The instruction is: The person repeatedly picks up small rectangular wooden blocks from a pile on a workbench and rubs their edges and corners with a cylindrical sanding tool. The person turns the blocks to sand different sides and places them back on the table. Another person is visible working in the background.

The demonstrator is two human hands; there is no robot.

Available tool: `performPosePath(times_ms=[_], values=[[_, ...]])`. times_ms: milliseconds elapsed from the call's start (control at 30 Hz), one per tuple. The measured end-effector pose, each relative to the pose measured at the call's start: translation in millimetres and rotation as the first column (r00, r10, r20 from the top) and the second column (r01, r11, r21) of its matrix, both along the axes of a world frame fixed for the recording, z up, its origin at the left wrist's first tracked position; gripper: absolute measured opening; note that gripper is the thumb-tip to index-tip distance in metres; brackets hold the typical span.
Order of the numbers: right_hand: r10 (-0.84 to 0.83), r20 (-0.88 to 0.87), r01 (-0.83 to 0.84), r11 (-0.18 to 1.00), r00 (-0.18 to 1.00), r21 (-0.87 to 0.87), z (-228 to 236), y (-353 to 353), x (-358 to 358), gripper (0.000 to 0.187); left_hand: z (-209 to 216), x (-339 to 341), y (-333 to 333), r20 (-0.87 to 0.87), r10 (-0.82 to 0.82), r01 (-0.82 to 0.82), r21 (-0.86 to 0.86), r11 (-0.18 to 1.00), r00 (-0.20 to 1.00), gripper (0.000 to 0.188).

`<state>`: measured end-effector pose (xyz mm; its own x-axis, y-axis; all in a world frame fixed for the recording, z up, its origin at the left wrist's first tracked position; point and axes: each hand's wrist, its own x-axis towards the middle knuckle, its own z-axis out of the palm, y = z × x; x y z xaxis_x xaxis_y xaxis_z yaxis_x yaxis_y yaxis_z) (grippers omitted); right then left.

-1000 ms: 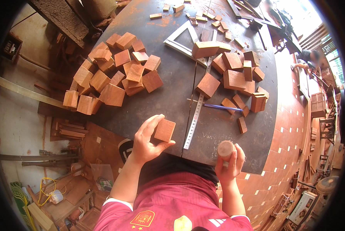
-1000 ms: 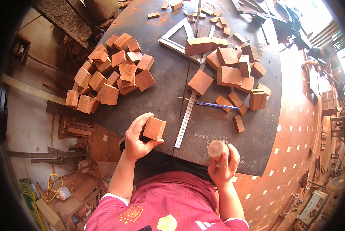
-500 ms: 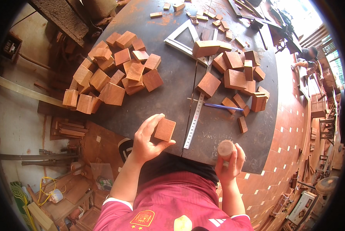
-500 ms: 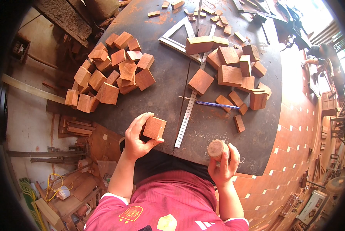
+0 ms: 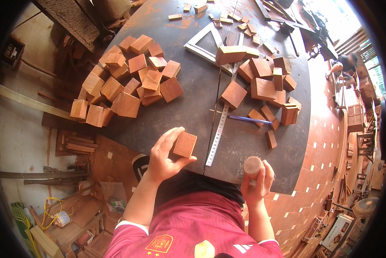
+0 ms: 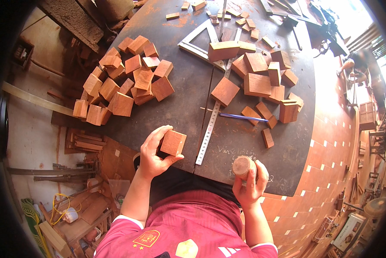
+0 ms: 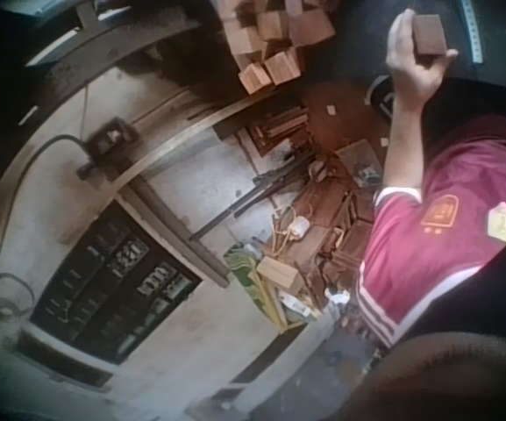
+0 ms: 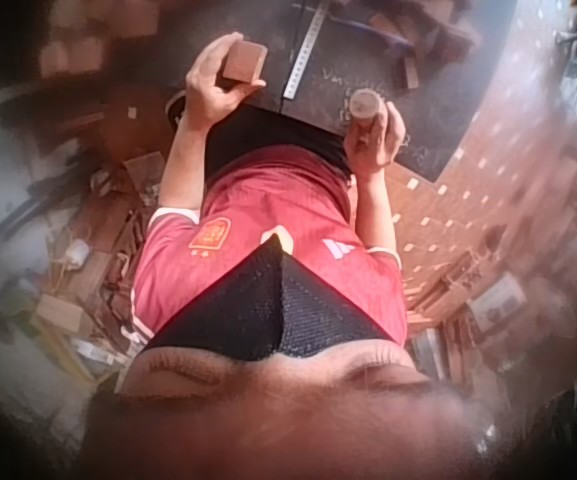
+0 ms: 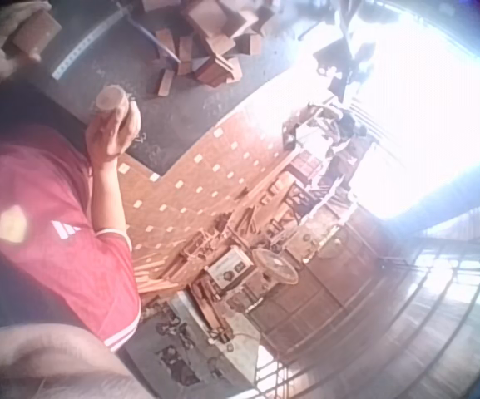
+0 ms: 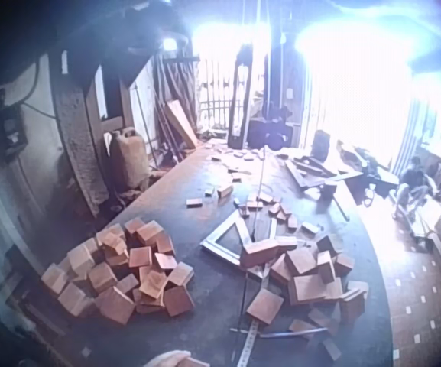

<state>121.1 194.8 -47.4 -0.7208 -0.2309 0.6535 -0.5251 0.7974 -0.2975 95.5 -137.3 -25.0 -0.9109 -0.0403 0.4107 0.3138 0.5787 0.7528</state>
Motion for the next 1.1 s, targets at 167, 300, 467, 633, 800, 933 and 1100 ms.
performPosePath(times_ms=[167,300,467,633,800,933,1100], values=[[-0.003,-0.006,0.003,1.000,1.000,0.007,-0.1,-0.3,-0.5,0.074,-0.1,-0.1,0.4,-0.005,0.004,-0.004,-0.006,1.000,1.000,0.087],[-0.005,-0.001,0.005,1.000,1.000,0.004,-0.4,-0.4,-0.2,0.074,-0.8,0.0,0.2,-0.006,0.003,-0.003,-0.004,1.000,1.000,0.087],[-0.003,-0.001,0.003,1.000,1.000,0.006,0.1,-0.2,-0.2,0.075,-0.3,0.4,0.3,0.003,0.006,-0.006,-0.004,1.000,1.000,0.088],[-0.003,0.002,0.003,1.000,1.000,-0.004,-0.5,-0.6,0.1,0.075,-0.4,0.1,0.0,0.002,0.004,-0.004,-0.004,1.000,1.000,0.087],[-0.003,0.010,0.003,1.000,1.000,-0.006,0.0,-0.8,0.1,0.075,0.7,0.0,-0.5,0.004,-0.012,0.012,-0.003,1.000,1.000,0.087],[0.000,0.003,0.000,1.000,1.000,-0.005,-0.8,-0.6,-0.3,0.075,1.0,0.3,-0.3,0.008,-0.010,0.010,0.002,1.000,1.000,0.087],[0.000,0.013,0.000,1.000,1.000,0.004,0.9,-0.4,-0.4,0.075,1.4,-0.1,-0.3,-0.001,-0.012,0.012,-0.010,1.000,1.000,0.088]])
